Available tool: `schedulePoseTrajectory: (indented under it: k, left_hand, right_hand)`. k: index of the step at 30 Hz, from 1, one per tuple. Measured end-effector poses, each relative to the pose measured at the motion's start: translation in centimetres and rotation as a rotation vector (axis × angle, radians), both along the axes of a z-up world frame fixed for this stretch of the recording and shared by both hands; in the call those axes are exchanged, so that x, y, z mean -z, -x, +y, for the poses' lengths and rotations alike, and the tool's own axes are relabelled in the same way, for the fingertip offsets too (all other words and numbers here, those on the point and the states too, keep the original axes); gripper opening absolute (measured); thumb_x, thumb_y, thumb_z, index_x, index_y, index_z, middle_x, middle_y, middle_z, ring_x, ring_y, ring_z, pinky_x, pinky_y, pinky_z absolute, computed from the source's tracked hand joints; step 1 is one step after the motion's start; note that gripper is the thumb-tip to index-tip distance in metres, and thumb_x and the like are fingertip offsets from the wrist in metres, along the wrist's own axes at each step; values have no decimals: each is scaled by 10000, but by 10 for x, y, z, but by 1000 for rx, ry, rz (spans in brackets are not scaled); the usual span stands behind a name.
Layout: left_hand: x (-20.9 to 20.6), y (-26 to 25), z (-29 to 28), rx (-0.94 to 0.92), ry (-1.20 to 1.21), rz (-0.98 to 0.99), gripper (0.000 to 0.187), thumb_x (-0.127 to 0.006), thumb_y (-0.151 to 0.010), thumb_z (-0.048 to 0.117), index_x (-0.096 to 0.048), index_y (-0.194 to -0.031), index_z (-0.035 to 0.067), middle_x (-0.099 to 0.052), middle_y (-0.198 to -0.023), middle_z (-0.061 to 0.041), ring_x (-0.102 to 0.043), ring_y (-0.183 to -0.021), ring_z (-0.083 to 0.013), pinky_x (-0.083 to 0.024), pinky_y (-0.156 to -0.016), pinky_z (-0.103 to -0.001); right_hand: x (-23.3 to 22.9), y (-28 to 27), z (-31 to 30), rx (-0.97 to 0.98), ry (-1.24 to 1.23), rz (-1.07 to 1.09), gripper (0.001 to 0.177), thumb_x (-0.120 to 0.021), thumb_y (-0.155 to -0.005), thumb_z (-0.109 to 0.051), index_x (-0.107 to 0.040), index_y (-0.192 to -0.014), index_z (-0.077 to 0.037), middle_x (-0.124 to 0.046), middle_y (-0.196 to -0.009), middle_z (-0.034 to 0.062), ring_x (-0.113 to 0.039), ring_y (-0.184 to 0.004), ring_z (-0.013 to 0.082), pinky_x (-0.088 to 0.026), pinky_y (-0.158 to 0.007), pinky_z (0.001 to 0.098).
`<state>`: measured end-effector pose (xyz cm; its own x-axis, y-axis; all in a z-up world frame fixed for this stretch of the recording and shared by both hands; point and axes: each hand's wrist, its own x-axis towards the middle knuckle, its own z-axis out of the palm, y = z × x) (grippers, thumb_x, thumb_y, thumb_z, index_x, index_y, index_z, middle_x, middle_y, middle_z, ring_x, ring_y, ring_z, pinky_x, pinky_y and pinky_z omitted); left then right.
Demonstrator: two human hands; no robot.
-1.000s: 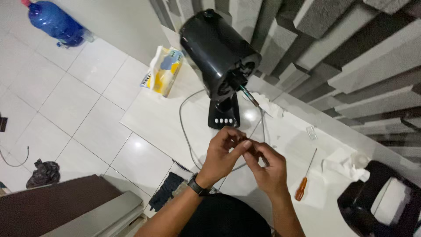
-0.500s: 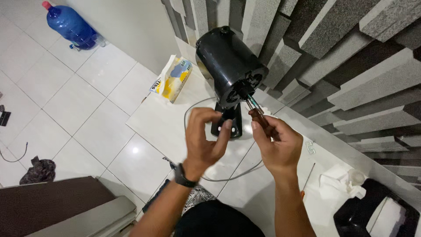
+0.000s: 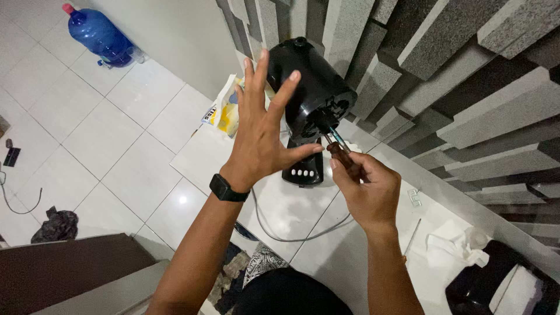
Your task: The person disassembles a black electric motor unit on a white countertop using a screwdriver. They remove screws, detach the motor housing, and manipulate internal components before reassembling the unit.
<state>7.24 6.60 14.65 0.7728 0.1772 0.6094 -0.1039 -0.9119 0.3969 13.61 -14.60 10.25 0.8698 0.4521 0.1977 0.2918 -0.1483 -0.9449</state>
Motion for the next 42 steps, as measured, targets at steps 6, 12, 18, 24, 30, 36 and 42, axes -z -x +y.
schedulePoseTrajectory:
  k: [6, 12, 18, 24, 30, 36, 42]
  left_hand:
    - [5, -3, -2, 13, 62, 2, 1137, -1031, -680, 362, -365, -1600, 305, -137, -1720, -207, -263, -1594, -439, -340, -1296, -587]
    - [5, -4, -2, 10, 50, -35, 1064, -1025, -682, 283, -423, -1560, 286, -207, -1680, -198, -326, -1543, -428, -362, -1275, -545]
    - [8, -2, -4, -2, 39, -64, 1036, -1021, -705, 253, -439, -1561, 273, -211, -1686, -187, -336, -1545, -420, -362, -1236, -524]
    - [11, -3, -5, -14, 26, -85, 1033, -1020, -700, 243, -441, -1555, 273, -222, -1680, -184, -340, -1522, -436, -362, -1283, -557]
    - [13, -3, -5, -25, 23, -80, 1016, -1018, -701, 249, -453, -1545, 278, -233, -1679, -173, -326, -1528, -461, -347, -1292, -581]
    - [10, -7, -4, -19, 13, -106, 993, -1019, -692, 256, -477, -1523, 282, -267, -1658, -181, -346, -1512, -459, -350, -1280, -584]
    - [9, -5, -3, -15, 25, -95, 995, -1017, -691, 259, -475, -1526, 268, -272, -1659, -188, -360, -1503, -457, -361, -1264, -573]
  right_hand:
    - [-3, -6, 2, 18, -9, 196, 183, -737, -941, -137, -753, -1021, 26, -710, -716, 48, -597, -580, 54, -452, -501, 199]
    - [-6, -1, 5, 40, -11, 304, 198, -702, -952, -152, -745, -1028, 26, -721, -711, 67, -619, -556, 70, -476, -485, 209]
    - [2, -9, 6, 42, -255, 607, 264, -632, -1026, -181, -728, -936, 49, -681, -660, 94, -589, -496, 126, -446, -438, 249]
    - [7, -2, 5, 53, -151, 526, 238, -656, -990, -195, -715, -965, 33, -690, -672, 70, -601, -511, 112, -452, -442, 238]
    - [5, -1, 4, 66, 17, 391, 245, -674, -992, -223, -740, -1000, 13, -640, -662, 18, -553, -548, 65, -442, -473, 219]
    - [-3, -4, 4, 29, 149, -63, 176, -703, -974, -165, -736, -992, 8, -656, -672, 22, -555, -548, 62, -411, -472, 223]
    - [-9, -5, 2, -41, 211, -596, 236, -768, -941, -76, -676, -1110, 62, -669, -866, 69, -643, -669, 112, -511, -524, 247]
